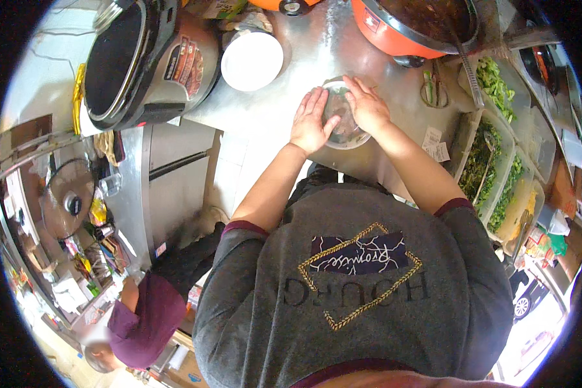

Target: The person assembles multiple bowls of food in a commercial kitchen. They scoop rice into bowls, add various toppings including vegetables, meat, and eggs, then cover and hand the bowls to a coworker. The process is repeated for several bowls.

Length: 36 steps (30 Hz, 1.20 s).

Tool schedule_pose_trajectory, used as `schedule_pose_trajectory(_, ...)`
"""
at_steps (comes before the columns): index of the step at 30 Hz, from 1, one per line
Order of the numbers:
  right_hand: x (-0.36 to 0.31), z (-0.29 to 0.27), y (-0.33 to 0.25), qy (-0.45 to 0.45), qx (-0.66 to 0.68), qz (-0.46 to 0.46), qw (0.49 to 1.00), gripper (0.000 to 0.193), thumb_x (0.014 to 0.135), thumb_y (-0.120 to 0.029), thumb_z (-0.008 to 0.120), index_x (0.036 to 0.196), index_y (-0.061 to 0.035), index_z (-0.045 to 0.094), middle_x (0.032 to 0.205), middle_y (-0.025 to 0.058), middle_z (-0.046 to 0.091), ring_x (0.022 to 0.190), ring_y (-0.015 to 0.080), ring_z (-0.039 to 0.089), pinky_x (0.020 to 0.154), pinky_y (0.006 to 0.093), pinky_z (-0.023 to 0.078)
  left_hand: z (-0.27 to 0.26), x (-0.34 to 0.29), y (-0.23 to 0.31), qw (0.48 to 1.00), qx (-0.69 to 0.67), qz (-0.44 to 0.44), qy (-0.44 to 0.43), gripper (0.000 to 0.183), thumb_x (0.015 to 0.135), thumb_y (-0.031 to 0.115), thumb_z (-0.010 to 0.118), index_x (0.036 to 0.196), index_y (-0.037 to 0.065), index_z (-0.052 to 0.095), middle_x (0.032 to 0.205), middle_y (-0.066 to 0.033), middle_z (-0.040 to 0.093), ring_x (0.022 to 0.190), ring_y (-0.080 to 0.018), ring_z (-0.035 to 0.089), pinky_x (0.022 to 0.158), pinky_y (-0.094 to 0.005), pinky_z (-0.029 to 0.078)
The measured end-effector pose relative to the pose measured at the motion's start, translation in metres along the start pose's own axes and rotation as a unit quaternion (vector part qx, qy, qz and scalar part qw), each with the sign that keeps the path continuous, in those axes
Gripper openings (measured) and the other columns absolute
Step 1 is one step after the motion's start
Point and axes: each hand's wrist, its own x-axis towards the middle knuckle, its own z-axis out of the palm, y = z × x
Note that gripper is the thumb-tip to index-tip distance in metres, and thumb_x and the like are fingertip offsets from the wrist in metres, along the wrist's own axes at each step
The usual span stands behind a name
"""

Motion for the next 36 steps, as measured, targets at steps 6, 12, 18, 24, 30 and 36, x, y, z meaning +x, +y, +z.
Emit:
schedule_pose_trajectory(6,-0.029,-0.005,-0.014,0.118,-0.041,-0.102,0.987,0.045,0.090,-0.036,0.049,0.131,-0.0176,0.051,0.138,0.0057,0.047,0.122,0.0244,0.049,0.102,0.0483,0.033,0.008,0.003,-0.001,0.998,0.042,0.036,-0.014,0.064,0.084,0.027,0.061,0.139,0.007,0.038,0.144,-0.0163,0.036,0.130,-0.0371,0.035,0.109,-0.0449,0.027)
schedule_pose_trajectory(12,-0.077,0.001,-0.015,0.136,-0.076,-0.170,0.973,0.059,0.083,-0.043,0.059,0.134,-0.0143,0.047,0.139,0.0083,0.043,0.127,0.0234,0.041,0.102,0.0535,0.030,0.006,0.006,-0.005,0.992,0.091,0.081,-0.038,0.060,0.085,0.024,0.059,0.139,0.010,0.039,0.146,-0.0179,0.030,0.131,-0.0396,0.029,0.108,-0.0486,0.024)
schedule_pose_trajectory(18,-0.174,-0.026,0.052,0.184,-0.098,0.187,0.960,0.054,0.078,-0.029,0.068,0.129,-0.0170,0.053,0.122,0.0070,0.052,0.112,0.0281,0.048,0.095,0.0445,0.038,-0.010,-0.007,0.015,0.981,-0.139,0.134,0.039,0.054,0.084,0.020,0.061,0.133,0.004,0.044,0.134,-0.0250,0.035,0.125,-0.0402,0.032,0.105,-0.0471,0.026)
schedule_pose_trajectory(24,-0.184,-0.023,0.044,0.298,-0.081,0.147,0.940,0.034,0.076,-0.031,0.068,0.109,-0.0213,0.066,0.109,0.0016,0.059,0.106,0.0249,0.051,0.093,0.0435,0.039,-0.011,-0.021,0.063,0.819,-0.481,-0.104,-0.296,0.038,0.094,0.025,0.052,0.126,0.003,0.051,0.120,-0.0119,0.055,0.109,-0.0243,0.053,0.095,-0.0381,0.042)
schedule_pose_trajectory(30,-0.164,-0.024,-0.036,0.128,0.052,-0.181,0.974,0.049,0.076,-0.032,0.071,0.122,-0.0198,0.059,0.119,0.0083,0.055,0.116,0.0266,0.048,0.093,0.0436,0.039,-0.022,-0.017,0.060,0.664,-0.584,-0.352,-0.307,0.038,0.097,0.026,0.045,0.127,0.002,0.049,0.115,-0.0122,0.059,0.103,-0.0244,0.058,0.091,-0.0379,0.047)
schedule_pose_trajectory(36,-0.095,-0.002,-0.014,0.224,0.292,0.170,0.914,0.074,0.069,-0.041,0.077,0.132,-0.0162,0.047,0.124,0.0207,0.048,0.118,0.0343,0.046,0.099,0.0413,0.040,-0.053,-0.042,0.014,0.779,-0.562,-0.278,0.019,0.045,0.098,0.037,0.046,0.123,-0.001,0.048,0.114,-0.0141,0.057,0.105,-0.0267,0.057,0.092,-0.0428,0.047)
